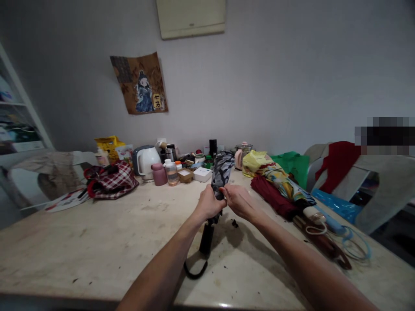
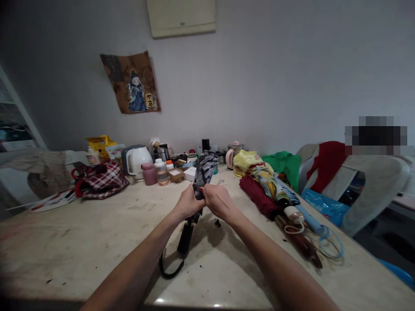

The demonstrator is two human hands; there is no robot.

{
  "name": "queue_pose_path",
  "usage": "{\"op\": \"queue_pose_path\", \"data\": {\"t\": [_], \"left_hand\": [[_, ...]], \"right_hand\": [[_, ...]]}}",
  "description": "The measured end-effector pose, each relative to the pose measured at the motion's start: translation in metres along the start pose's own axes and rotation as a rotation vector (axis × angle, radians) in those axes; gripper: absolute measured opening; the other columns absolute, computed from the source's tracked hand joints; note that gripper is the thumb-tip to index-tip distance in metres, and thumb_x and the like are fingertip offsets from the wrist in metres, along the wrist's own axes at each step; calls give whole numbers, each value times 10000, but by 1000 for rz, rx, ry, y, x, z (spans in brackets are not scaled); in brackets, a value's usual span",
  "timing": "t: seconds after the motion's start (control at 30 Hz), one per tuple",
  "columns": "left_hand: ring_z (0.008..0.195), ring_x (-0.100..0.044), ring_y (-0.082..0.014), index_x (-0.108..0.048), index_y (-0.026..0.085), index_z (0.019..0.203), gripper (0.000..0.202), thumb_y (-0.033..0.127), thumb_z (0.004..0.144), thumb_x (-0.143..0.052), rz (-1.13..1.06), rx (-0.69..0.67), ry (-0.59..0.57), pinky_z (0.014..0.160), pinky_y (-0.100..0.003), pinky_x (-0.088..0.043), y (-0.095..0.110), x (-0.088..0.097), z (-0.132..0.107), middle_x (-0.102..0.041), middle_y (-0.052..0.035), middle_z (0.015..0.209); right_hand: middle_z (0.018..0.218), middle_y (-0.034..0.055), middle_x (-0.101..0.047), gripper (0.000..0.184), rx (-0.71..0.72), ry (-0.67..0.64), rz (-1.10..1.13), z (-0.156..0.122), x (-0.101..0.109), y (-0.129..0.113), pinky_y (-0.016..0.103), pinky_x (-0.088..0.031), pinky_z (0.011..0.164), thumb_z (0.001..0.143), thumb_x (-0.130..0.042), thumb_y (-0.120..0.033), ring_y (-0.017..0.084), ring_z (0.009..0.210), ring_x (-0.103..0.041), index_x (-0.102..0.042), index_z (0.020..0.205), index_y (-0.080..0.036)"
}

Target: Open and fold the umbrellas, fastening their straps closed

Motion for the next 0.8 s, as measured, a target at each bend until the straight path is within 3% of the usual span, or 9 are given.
{"op": "queue_pose_path", "data": {"t": [0.1,0.2,0.27,0.33,0.43,0.5,0.63,0.7,0.8], "left_hand": [[585,-559,-144,-625,160,731,271,174,489,-747,-221,45,-93,543,-236,-400,1,-1,2,-644,-23,663],[508,-525,-128,-614,138,726,275,226,497,-740,-563,189,-190,506,-250,-405,-1,-3,3,-625,-29,605],[528,-551,-138,-617,124,739,315,245,485,-760,-718,241,-145,518,-261,-429,-4,-3,6,-640,-41,621],[548,-556,-125,-612,119,745,344,255,479,-782,-785,239,-57,546,-257,-446,-11,-2,10,-636,-23,635],[565,-549,-102,-584,130,752,360,268,491,-790,-810,217,71,588,-244,-451,-24,0,20,-612,16,637],[580,-546,-92,-571,137,769,376,278,502,-796,-822,200,142,610,-235,-447,-31,3,25,-607,32,650],[623,-551,-89,-583,133,810,465,366,504,-843,-841,149,147,644,-225,-440,-31,2,27,-623,25,696],[653,-573,-113,-602,124,845,549,464,499,-859,-846,124,59,658,-244,-450,-26,-2,22,-643,-2,725],[664,-588,-143,-612,137,911,644,586,513,-846,-771,94,-167,643,-270,-449,-19,-8,13,-659,-22,756]], "right_hand": [[614,19,-526,352,-23,-13,406,4,1,6,259,-310,560,936,-406,-435,117,530,-424,-501,707,-185],[635,-2,-525,467,-158,64,712,9,1,15,229,-339,506,852,-461,-630,96,516,-426,-540,816,-170],[739,23,-568,512,-268,31,750,9,-2,18,220,-372,512,792,-523,-660,102,581,-485,-555,874,-155],[955,72,-611,520,-301,-128,741,6,-9,15,237,-435,574,773,-588,-602,134,725,-564,-562,1022,-146],[1182,98,-586,717,-173,-313,588,-4,-22,6,300,-474,767,663,-766,-414,193,956,-571,-471,1266,-164],[1120,98,-610,736,-168,-322,411,-10,-33,2,315,-448,803,621,-793,-295,206,953,-555,-455,1258,-149],[860,62,-612,298,-294,-170,217,-13,-50,1,276,-408,667,698,-630,-168,167,752,-540,-499,965,-155],[743,10,-578,264,-294,-124,345,-11,-50,-1,254,-398,577,668,-596,-146,134,619,-525,-480,903,-177],[618,-48,-519,273,-314,-102,728,-6,-40,-1,231,-358,457,638,-609,-197,97,459,-465,-470,873,-182]]}}
Point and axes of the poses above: each hand's wrist, its own z-axis towards the middle knuckle, its own x-axis out of the back of the hand, y = z × x, the point moved 2 cm from there along z, towards the middle knuckle
